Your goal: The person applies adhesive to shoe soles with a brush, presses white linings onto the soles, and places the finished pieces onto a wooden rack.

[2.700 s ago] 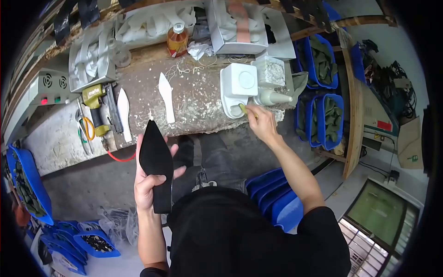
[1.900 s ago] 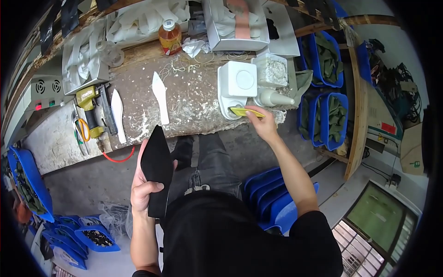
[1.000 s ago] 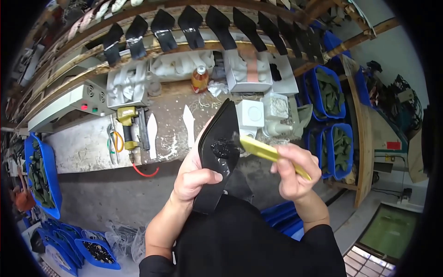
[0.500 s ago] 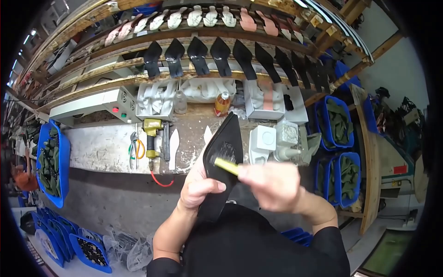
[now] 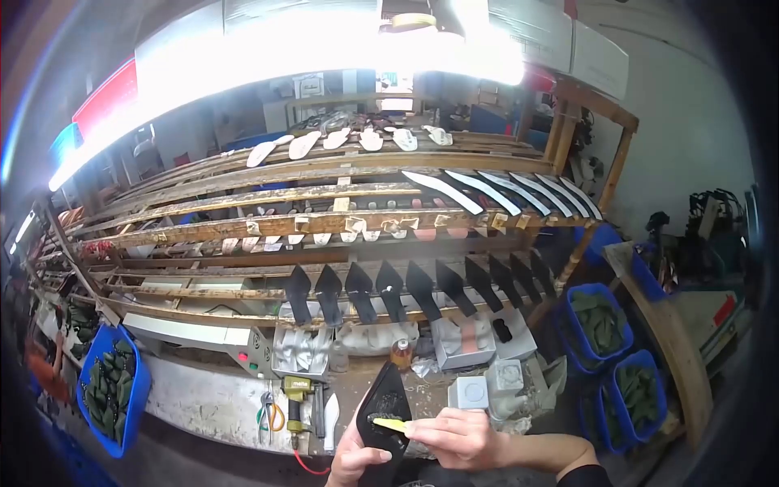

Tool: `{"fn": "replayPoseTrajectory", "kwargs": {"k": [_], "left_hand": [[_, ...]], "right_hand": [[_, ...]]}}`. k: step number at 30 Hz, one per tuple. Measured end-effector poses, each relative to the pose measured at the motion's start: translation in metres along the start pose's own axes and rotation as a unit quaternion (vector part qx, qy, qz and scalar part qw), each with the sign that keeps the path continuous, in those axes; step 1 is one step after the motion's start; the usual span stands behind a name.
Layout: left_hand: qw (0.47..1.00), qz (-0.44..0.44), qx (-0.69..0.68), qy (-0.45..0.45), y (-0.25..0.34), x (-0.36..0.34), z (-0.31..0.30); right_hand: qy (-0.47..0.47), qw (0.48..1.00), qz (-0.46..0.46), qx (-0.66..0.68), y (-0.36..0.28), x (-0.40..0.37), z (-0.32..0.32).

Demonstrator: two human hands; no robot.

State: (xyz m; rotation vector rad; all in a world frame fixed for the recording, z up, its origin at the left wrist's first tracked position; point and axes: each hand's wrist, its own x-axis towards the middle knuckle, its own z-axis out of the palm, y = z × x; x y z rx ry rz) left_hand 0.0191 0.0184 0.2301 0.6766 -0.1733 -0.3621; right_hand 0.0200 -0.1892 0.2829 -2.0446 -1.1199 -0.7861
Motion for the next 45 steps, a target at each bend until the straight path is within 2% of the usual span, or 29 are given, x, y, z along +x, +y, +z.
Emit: {"fn": "replayPoseTrajectory", "kwargs": {"k": [1,2,3,6,8,9,10,11,13,14,18,19,23,28,29,33,38,43,45], "left_hand": [[1.000,0.003,0.020,-0.011,0.005,-0.002,0.000],[0.999,-0.009,0.034,-0.006,-0.015,0.021,-0.016],[0.999,-0.014,0.047,-0.006,-0.021,0.020,-0.020],[0.999,-0.021,0.031,0.017,-0.026,0.029,-0.029],[0.999,0.020,0.012,-0.027,-0.029,0.025,-0.022],[1.000,0.001,-0.001,0.001,-0.039,0.011,-0.024],[1.000,-0.004,-0.008,0.013,-0.044,0.004,-0.027],[1.000,0.001,-0.008,0.013,-0.045,0.008,-0.031],[1.000,0.018,-0.006,-0.005,-0.046,0.015,-0.036],[1.000,0.019,-0.011,-0.003,-0.050,0.015,-0.038],[0.997,0.044,-0.060,0.006,-0.055,0.002,-0.040],[0.997,0.037,-0.060,0.004,-0.058,-0.002,-0.036],[0.995,0.068,-0.074,-0.014,-0.063,-0.006,-0.056],[0.997,0.049,-0.067,0.000,-0.073,-0.018,-0.063],[0.996,0.055,-0.071,0.001,-0.074,-0.014,-0.062],[0.994,0.058,-0.084,0.036,-0.072,-0.015,-0.054],[0.993,0.071,-0.071,0.063,-0.069,-0.006,-0.049],[0.987,0.096,-0.066,0.112,-0.071,0.001,-0.047],[0.988,0.083,-0.060,0.113,-0.071,0.003,-0.052]], "right_hand": [[0.001,1.000,0.004,-0.002,0.002,0.006,-0.005],[0.000,0.997,0.075,0.037,0.047,-0.001,-0.008],[-0.002,0.988,0.137,0.072,0.059,0.002,-0.014],[-0.021,0.988,0.112,0.106,0.061,0.008,-0.011],[0.015,1.000,0.001,-0.025,0.047,-0.003,0.001],[0.024,0.994,0.085,0.063,0.063,-0.010,0.004],[0.041,0.975,0.162,0.144,0.086,-0.011,0.008],[0.090,0.899,0.356,0.240,0.088,-0.001,0.004],[0.156,0.787,0.402,0.441,0.112,-0.009,-0.004],[0.151,0.788,0.405,0.439,0.112,-0.009,-0.001],[0.077,0.894,0.372,0.237,0.085,-0.001,0.015],[0.081,0.893,0.376,0.234,0.082,-0.005,0.006],[0.044,0.832,0.370,0.410,0.100,-0.011,-0.002],[0.102,0.785,0.447,0.417,0.108,0.002,-0.005],[0.095,0.787,0.445,0.416,0.108,0.007,-0.003],[0.072,0.869,0.409,0.268,0.072,-0.005,0.016],[0.061,0.870,0.364,0.326,0.059,-0.023,-0.001],[0.127,0.812,0.491,0.290,0.068,-0.042,0.011],[0.091,0.834,0.470,0.275,0.072,-0.042,0.017]]}}
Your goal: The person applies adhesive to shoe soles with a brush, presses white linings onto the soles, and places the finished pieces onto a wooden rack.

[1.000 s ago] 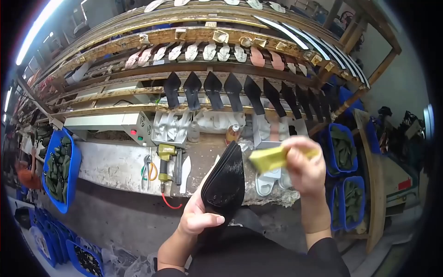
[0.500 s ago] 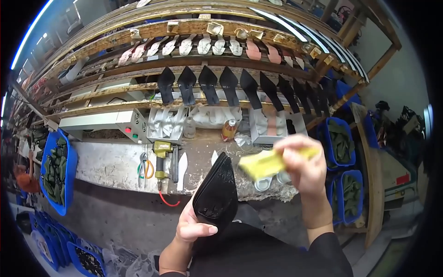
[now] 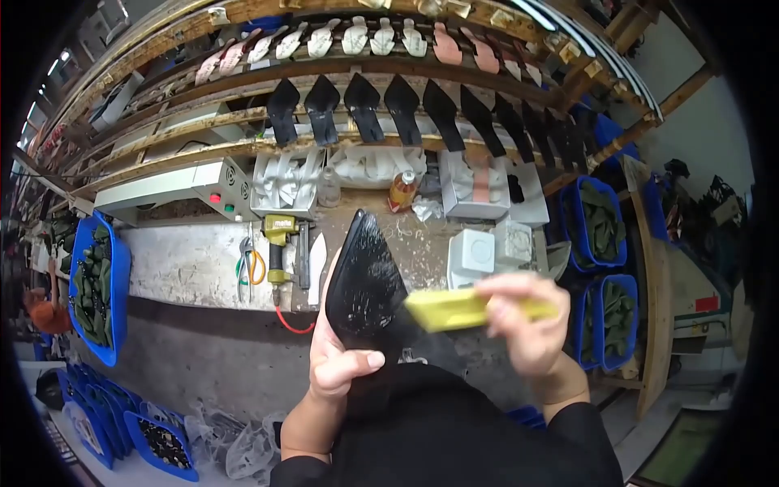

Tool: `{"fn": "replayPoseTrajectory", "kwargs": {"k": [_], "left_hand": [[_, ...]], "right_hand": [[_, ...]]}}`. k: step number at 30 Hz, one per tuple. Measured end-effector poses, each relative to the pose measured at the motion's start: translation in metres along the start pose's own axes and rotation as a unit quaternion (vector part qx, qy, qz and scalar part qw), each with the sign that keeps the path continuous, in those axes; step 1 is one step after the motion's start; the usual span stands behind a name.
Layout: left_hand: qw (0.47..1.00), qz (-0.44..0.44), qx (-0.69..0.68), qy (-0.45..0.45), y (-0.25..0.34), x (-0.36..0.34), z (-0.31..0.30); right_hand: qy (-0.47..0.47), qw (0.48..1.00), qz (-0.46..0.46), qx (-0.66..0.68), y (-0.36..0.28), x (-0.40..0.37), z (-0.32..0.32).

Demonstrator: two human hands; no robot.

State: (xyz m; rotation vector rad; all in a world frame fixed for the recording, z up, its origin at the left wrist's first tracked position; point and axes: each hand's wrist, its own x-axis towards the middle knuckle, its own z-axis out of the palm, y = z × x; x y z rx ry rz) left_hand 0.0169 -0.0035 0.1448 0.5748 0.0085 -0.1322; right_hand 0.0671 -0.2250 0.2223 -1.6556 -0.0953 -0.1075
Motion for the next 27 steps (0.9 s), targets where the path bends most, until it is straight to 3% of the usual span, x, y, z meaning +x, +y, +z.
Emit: {"fn": "replayPoseTrajectory", "kwargs": {"k": [3,8,10,11,13,15,16,17,18,20,24,27], "left_hand": [[0.998,-0.052,0.033,-0.020,0.004,-0.004,-0.003],[0.996,-0.057,0.023,-0.062,-0.002,-0.008,-0.008],[0.994,-0.068,0.041,-0.072,-0.001,-0.009,-0.008],[0.993,-0.075,0.053,-0.077,-0.001,-0.012,-0.008],[0.992,-0.077,0.070,-0.078,0.002,-0.016,-0.005],[0.993,-0.068,0.060,-0.081,0.001,-0.011,-0.004],[0.991,-0.080,0.060,-0.085,0.002,-0.012,-0.006],[0.990,-0.088,0.062,-0.091,0.004,-0.011,-0.008],[0.989,-0.094,0.065,-0.097,0.007,-0.010,-0.010],[0.992,-0.082,0.061,-0.078,0.009,-0.006,-0.005],[0.995,-0.065,0.058,-0.055,0.013,0.009,0.004],[0.995,-0.092,-0.041,-0.023,0.016,0.007,-0.007]], "right_hand": [[-0.063,0.991,-0.069,-0.095,0.002,-0.008,0.004],[-0.122,0.985,-0.113,-0.045,-0.046,0.012,0.001],[-0.125,0.968,-0.161,-0.149,-0.032,0.040,0.011],[-0.120,0.968,-0.161,-0.153,-0.029,0.052,0.005],[-0.086,0.992,-0.055,-0.068,-0.034,0.075,-0.006],[-0.100,0.985,-0.127,-0.064,-0.047,0.051,-0.005],[-0.108,0.985,-0.120,-0.063,-0.043,0.043,-0.001],[-0.176,0.938,-0.236,-0.184,-0.038,0.038,0.006],[-0.237,0.857,-0.350,-0.296,-0.032,0.033,0.015],[-0.236,0.812,-0.462,-0.268,-0.008,0.015,0.042],[-0.248,0.815,-0.474,-0.222,-0.014,-0.001,0.055],[-0.240,0.836,-0.405,-0.283,-0.007,0.017,0.030]]}}
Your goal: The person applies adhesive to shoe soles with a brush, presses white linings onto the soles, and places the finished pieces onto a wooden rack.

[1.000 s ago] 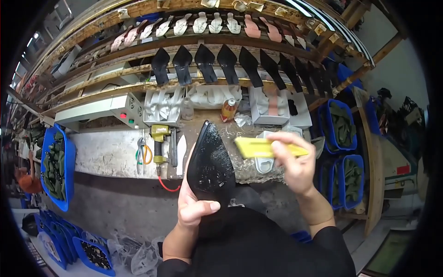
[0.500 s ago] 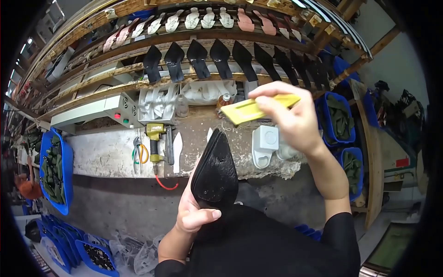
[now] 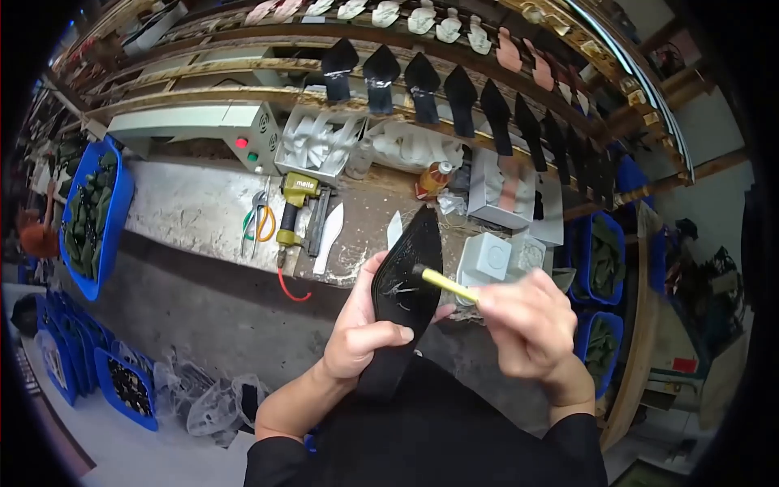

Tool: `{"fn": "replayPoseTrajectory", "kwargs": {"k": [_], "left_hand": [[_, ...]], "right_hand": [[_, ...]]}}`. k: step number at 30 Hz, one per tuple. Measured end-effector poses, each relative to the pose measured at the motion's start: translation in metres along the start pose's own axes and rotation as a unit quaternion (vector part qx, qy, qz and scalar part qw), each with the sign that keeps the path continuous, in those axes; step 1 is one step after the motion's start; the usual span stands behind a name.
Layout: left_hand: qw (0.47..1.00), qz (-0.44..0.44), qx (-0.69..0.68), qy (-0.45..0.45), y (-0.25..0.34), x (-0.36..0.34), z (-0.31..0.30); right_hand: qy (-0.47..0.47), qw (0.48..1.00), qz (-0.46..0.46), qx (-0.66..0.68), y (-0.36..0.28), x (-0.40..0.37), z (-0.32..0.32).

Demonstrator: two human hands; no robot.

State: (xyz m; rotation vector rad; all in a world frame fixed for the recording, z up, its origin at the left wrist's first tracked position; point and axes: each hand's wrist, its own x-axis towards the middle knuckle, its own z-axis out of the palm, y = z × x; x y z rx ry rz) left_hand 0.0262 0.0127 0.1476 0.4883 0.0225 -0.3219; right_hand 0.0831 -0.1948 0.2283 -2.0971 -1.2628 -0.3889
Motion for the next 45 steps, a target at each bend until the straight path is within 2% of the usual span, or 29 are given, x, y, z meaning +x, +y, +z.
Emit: {"fn": "replayPoseTrajectory", "kwargs": {"k": [2,6,11,12,16,21,26,31,36,41,45], "left_hand": [[0.999,-0.016,-0.039,0.013,-0.005,-0.006,-0.007],[0.998,0.005,0.053,-0.038,-0.017,-0.005,-0.020],[0.995,0.012,0.036,-0.089,-0.012,-0.003,-0.012],[0.996,0.012,0.035,-0.087,-0.012,-0.002,-0.011],[0.984,0.097,-0.138,-0.053,-0.023,0.007,0.000],[0.975,0.149,-0.159,-0.039,-0.023,0.017,0.007],[0.953,0.178,-0.243,0.029,-0.022,0.024,0.020],[0.918,0.174,-0.353,0.047,-0.010,0.028,0.013],[0.920,0.194,-0.340,-0.030,-0.013,0.031,-0.007],[0.913,0.183,-0.364,-0.029,-0.010,0.030,-0.008],[0.914,0.175,-0.366,0.003,-0.007,0.032,-0.014]], "right_hand": [[-0.015,0.999,0.038,-0.009,0.000,-0.007,0.008],[0.016,1.000,-0.004,-0.022,-0.012,-0.015,0.036],[0.021,1.000,0.012,0.011,-0.023,-0.017,0.028],[0.019,0.999,0.014,0.022,-0.026,-0.016,0.026],[0.018,0.997,0.031,0.062,-0.038,-0.016,0.018],[0.025,0.993,0.050,0.104,-0.045,-0.018,0.008],[-0.012,0.995,0.072,0.068,-0.031,-0.014,0.004],[-0.032,0.995,0.053,0.084,-0.041,-0.015,0.004],[-0.060,0.993,0.016,0.098,-0.050,-0.012,-0.003],[-0.068,0.991,0.061,0.095,-0.033,-0.009,-0.006],[-0.036,0.993,0.019,0.109,-0.040,-0.015,-0.010]]}}
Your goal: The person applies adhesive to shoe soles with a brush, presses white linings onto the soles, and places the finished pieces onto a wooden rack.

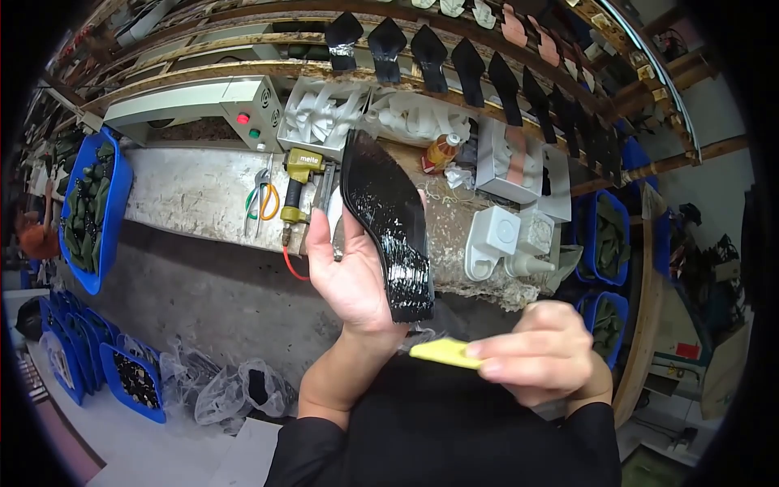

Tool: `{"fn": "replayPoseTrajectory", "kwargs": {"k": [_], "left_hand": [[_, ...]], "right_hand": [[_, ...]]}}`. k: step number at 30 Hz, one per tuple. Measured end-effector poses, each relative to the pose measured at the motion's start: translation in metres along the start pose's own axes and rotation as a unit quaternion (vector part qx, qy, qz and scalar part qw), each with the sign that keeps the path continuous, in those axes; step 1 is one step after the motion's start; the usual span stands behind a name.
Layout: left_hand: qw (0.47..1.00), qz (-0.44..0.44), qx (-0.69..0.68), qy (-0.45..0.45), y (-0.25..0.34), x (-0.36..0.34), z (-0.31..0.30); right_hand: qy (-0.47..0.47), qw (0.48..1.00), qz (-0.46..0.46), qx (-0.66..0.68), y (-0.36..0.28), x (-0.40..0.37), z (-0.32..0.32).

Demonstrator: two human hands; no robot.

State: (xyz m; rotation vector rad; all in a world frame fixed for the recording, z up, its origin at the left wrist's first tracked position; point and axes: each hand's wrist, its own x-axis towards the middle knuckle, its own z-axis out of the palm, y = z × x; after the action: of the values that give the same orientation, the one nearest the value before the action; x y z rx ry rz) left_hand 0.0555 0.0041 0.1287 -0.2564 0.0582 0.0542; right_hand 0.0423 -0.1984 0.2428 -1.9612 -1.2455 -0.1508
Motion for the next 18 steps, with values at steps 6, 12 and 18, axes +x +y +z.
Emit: {"fn": "replayPoseTrajectory", "kwargs": {"k": [6,12,18], "left_hand": [[0.997,-0.066,-0.039,0.003,0.003,-0.001,0.005],[0.994,-0.096,-0.035,0.042,0.002,-0.004,0.015],[0.995,-0.093,-0.020,0.016,0.008,-0.007,0.022]], "right_hand": [[-0.098,0.995,-0.023,-0.001,0.016,0.006,-0.002],[-0.009,0.998,-0.058,0.026,0.012,0.019,-0.010],[-0.109,0.990,-0.089,0.002,0.015,0.026,-0.010]]}}
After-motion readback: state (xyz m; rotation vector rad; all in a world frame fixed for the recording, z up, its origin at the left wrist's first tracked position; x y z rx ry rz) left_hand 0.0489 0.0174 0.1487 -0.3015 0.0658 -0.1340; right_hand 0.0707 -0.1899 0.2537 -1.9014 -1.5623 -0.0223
